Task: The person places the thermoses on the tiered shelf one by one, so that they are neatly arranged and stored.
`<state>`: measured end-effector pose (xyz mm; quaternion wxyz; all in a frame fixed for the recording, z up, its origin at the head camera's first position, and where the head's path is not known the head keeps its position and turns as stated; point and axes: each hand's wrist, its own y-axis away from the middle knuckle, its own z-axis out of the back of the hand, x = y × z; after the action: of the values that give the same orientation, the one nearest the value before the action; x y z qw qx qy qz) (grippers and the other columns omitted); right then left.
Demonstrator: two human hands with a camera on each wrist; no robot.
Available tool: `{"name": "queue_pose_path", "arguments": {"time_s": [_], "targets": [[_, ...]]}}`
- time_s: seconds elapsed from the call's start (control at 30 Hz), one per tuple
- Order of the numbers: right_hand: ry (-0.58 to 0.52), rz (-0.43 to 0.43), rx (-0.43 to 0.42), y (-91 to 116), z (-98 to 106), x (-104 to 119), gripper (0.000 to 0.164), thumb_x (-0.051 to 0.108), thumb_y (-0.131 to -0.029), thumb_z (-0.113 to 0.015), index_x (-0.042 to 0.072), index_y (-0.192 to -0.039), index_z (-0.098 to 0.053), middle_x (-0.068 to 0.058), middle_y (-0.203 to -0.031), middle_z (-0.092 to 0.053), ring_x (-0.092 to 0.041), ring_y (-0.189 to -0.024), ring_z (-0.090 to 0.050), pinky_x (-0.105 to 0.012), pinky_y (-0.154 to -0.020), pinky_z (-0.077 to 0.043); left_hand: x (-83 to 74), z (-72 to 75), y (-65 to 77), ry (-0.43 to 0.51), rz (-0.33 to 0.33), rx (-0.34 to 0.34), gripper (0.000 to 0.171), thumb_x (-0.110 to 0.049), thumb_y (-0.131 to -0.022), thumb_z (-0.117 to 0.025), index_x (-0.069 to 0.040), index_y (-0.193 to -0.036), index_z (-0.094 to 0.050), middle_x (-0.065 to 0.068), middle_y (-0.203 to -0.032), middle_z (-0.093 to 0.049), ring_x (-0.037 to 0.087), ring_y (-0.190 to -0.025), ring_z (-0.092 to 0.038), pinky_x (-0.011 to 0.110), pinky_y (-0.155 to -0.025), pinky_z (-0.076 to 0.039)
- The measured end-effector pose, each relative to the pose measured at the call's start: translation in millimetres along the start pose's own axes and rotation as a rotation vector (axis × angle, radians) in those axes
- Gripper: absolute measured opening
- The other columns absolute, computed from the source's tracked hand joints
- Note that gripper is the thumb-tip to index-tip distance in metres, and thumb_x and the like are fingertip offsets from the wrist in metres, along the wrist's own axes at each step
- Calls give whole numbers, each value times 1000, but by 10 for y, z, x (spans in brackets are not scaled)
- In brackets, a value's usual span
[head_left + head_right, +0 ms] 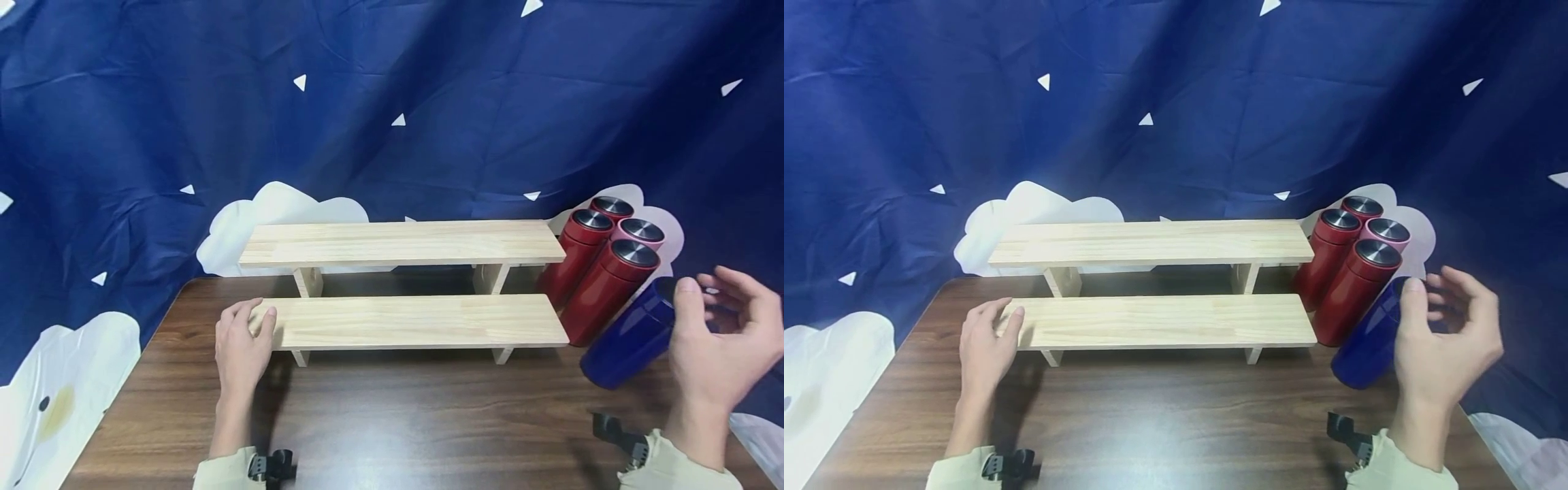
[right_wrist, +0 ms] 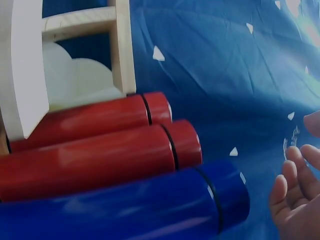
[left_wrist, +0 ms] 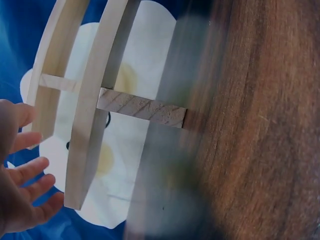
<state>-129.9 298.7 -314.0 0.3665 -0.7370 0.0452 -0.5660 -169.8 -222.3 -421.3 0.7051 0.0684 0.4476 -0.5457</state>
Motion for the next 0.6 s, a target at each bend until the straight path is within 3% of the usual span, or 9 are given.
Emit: {"name": "queue_pose_path", "arguments": {"time_s": [0.3,0.6], "targets": [[92,-68,-34,-20,110,-178,34,13,-86,-74,17,-120,-71,17,-109,-58,-2,-100,-58,-17,-79,-42,66,19,-11,39,96,35,45,-24,-97,-64,-3,-136,-59,27,-139,-48,46,-129,-43,60,-102,-33],[121,-182,-30,-79,169,-315,46,13,-83,-79,21,-127,-67,17,-116,-59,-2,-109,-56,-18,-90,-42,199,100,-59,49,161,40,50,-19,-96,-65,0,-141,-53,27,-135,-52,43,-125,-50,56,-101,-37]]}}
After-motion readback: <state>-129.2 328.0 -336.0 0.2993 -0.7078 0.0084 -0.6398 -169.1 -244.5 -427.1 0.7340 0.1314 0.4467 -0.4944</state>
